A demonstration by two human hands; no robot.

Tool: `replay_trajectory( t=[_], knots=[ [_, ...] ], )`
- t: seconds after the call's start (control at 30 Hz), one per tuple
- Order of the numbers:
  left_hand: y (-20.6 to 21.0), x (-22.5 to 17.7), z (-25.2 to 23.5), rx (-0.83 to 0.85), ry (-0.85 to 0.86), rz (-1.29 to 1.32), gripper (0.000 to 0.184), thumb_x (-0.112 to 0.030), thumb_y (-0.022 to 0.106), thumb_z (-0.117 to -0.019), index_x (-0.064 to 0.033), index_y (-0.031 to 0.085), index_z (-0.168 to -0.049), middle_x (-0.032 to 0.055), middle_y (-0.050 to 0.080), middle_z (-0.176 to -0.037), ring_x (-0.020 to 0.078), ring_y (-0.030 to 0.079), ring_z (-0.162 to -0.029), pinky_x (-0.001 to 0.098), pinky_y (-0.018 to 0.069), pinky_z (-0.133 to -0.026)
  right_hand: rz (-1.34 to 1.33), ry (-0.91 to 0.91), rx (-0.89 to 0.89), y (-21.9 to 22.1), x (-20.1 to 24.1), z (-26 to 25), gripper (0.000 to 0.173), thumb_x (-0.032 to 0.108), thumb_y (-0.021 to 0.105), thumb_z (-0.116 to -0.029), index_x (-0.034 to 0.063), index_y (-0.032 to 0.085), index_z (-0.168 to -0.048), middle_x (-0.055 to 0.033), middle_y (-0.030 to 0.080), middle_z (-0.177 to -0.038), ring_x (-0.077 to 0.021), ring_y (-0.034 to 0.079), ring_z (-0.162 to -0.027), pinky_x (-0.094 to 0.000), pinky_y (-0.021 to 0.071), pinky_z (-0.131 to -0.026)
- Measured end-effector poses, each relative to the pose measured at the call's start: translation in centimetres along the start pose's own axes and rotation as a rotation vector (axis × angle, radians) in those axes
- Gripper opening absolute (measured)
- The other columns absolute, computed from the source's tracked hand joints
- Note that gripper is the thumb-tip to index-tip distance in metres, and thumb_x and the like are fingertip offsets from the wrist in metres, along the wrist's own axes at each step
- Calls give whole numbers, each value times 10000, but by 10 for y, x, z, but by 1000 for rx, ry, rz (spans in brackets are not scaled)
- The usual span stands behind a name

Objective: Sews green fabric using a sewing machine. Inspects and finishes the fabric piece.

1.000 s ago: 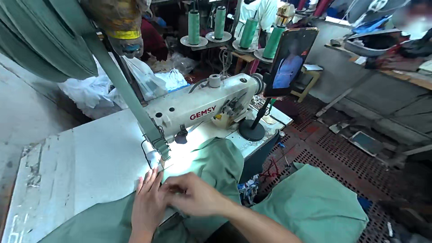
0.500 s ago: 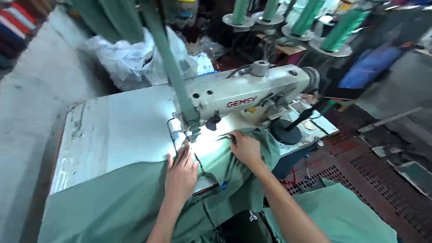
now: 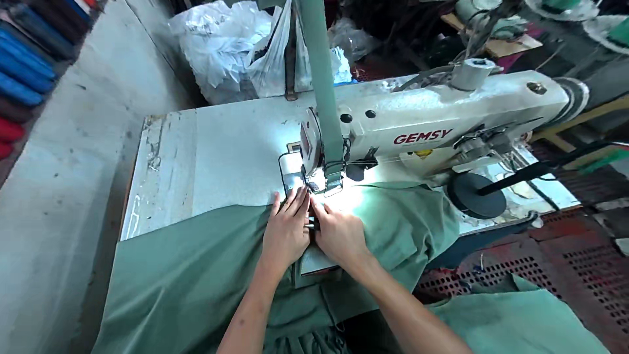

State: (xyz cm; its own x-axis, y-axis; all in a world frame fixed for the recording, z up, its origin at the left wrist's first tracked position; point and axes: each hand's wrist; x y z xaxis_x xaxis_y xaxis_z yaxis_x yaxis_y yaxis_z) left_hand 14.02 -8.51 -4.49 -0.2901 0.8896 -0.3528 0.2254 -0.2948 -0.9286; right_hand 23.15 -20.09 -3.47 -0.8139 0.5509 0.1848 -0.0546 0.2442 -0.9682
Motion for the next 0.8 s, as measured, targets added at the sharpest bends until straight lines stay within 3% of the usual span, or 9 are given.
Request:
replay_trajectory(
  t=[0.17, 0.27, 0.4, 0.43, 0.5, 0.57, 0.63, 0.73, 0.8],
  knots=[
    [10, 9, -10, -184, 5, -74, 471, -245, 484, -993, -152, 597, -1441, -9, 514, -1557, 222, 414, -1487, 613, 219, -1237, -45, -11, -23, 4, 1, -17, 338, 216, 572, -932, 138, 726, -1222, -108, 736, -924, -318, 725, -783, -518, 556, -601],
    [13, 6, -13, -241, 63, -120, 489, -271, 475, -968, -108, 620, -1406, 88, 542, -1523, 356, 421, -1472, 680, 229, -1200, -77, 1, -72, 3, -8, -13, 336, 217, 636, -876, 168, 743, -1191, -68, 734, -913, -272, 722, -782, -492, 568, -599],
    [8, 11, -21, -241, 89, -124, 552, -176, 576, -840, -27, 634, -1368, 273, 409, -1574, 518, 307, -1487, 710, 203, -1188, -157, -3, 17, -6, -11, -14, 312, 181, 668, -858, 125, 730, -1158, -101, 717, -962, -286, 716, -801, -496, 559, -601],
    [7, 15, -25, -236, 91, -102, 537, -167, 583, -854, -16, 631, -1367, 303, 374, -1583, 540, 281, -1489, 705, 189, -1196, -177, -5, 38, -8, -11, -12, 329, 170, 662, -859, 121, 722, -1178, -103, 714, -972, -284, 715, -785, -493, 554, -585],
    [2, 23, -37, -199, 51, -82, 520, -335, 417, -1008, -53, 603, -1404, 279, 320, -1623, 508, 236, -1519, 658, 150, -1229, -218, 1, 106, -15, -10, -5, 390, 162, 631, -873, 128, 699, -1255, -111, 725, -994, -296, 717, -789, -503, 551, -590],
    [1, 33, -50, -200, 52, -62, 510, -342, 388, -1017, -55, 645, -1351, 277, 338, -1615, 503, 246, -1517, 668, 143, -1228, -239, 17, 181, -22, -8, -2, 416, 162, 599, -906, 136, 675, -1315, -124, 727, -1048, -308, 719, -834, -518, 553, -628],
    [-1, 37, -56, -256, 54, -81, 481, -304, 392, -1011, -31, 690, -1272, 291, 399, -1574, 516, 294, -1494, 701, 163, -1207, -253, 19, 159, -21, -8, -3, 367, 154, 602, -907, 128, 696, -1261, -121, 729, -1013, -306, 719, -821, -518, 548, -623],
    [-19, 10, -43, -434, -68, 94, 404, -197, 434, -1044, 53, 656, -1271, 310, 508, -1465, 471, 455, -1407, 623, 334, -1167, -269, 16, 99, -17, -11, -11, 256, 143, 619, -906, 109, 715, -1141, -111, 731, -951, -306, 724, -829, -528, 553, -634],
    [-27, -19, -26, -506, -204, 469, 391, -165, 377, -1091, 95, 577, -1302, 227, 616, -1293, 271, 625, -1172, 423, 518, -1000, -294, 16, 55, -15, -15, -13, 216, 131, 618, -930, 104, 732, -1112, -118, 739, -947, -319, 729, -851, -542, 558, -656]
  ],
)
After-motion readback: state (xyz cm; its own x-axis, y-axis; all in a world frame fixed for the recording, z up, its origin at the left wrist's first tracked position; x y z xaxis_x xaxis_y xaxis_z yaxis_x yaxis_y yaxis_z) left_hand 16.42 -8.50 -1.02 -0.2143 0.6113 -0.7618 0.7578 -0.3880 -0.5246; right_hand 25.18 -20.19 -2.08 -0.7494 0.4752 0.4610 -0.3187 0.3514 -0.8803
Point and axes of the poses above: each hand's wrist, its own z-axis away from the middle knuckle, its own y-axis out of the palm, x = y × z
